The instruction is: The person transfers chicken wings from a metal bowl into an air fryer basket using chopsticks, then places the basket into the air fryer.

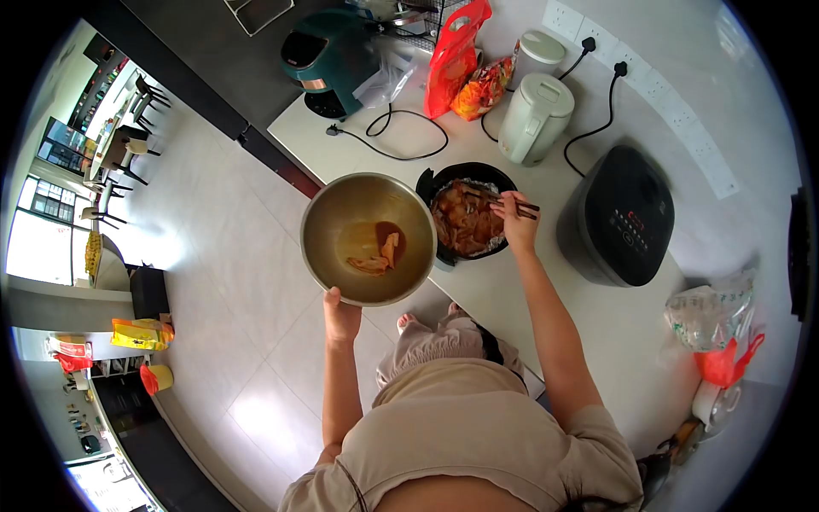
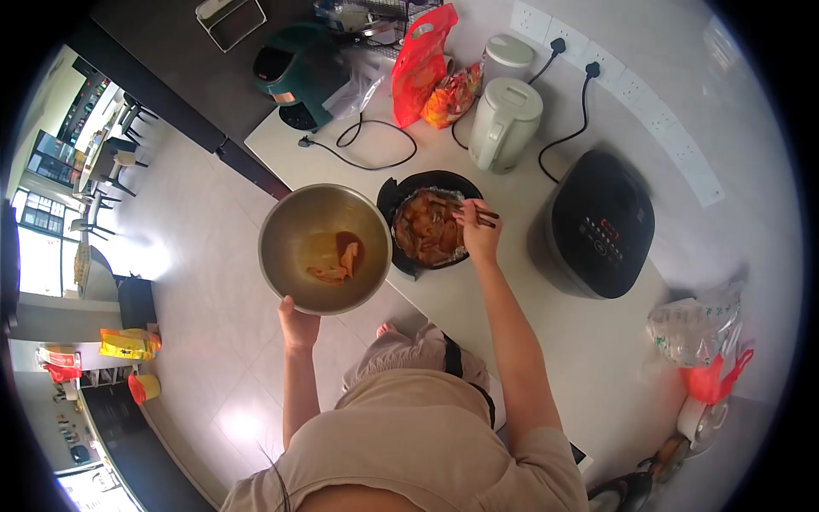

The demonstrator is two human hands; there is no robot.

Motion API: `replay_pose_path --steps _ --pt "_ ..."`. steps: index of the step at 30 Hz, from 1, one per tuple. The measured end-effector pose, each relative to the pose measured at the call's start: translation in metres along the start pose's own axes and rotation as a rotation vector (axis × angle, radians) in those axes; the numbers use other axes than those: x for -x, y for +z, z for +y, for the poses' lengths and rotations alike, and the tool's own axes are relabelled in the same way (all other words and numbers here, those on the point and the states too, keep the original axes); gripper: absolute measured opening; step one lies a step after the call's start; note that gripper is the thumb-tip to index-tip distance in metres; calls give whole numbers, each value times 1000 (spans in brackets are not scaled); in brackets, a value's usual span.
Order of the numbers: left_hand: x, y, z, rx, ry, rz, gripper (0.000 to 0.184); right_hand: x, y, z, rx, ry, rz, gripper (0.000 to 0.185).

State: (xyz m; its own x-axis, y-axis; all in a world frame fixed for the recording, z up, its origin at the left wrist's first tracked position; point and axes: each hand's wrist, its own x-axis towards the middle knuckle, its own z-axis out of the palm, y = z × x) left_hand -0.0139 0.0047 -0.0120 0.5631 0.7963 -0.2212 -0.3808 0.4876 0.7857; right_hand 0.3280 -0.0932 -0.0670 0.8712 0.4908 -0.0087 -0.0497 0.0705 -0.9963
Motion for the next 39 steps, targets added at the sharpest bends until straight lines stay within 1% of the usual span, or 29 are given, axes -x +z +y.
replay_pose_path --steps 5,6,12,15,19,22,25,29,32,39 --pt "2 2 0 3 37 27 80 15 -9 -20 -204 31 151 24" --pt "2 -1 0 6 29 27 79 14 -13 -18 -232 29 139 23" --pt "0 4 3 -2 24 17 79 6 -6 -3 -104 72 0 25" --pt "0 3 0 6 27 29 79 0 6 3 53 51 -40 26" --pt "3 2 -1 24 13 8 81 -9 5 11 -102 49 42 24" --pt "6 3 0 11 19 25 82 -8 2 7 -245 121 159 21" --pt "7 8 4 -19 25 15 84 -2 -10 4 -338 143 225 19" --pt "4 3 3 -1 8 29 82 1 -28 9 -492 148 228 19" --pt "1 8 3 -7 7 25 83 3 -29 8 -607 210 188 18" --pt "2 6 2 7 16 20 83 13 -43 6 -513 226 250 21"
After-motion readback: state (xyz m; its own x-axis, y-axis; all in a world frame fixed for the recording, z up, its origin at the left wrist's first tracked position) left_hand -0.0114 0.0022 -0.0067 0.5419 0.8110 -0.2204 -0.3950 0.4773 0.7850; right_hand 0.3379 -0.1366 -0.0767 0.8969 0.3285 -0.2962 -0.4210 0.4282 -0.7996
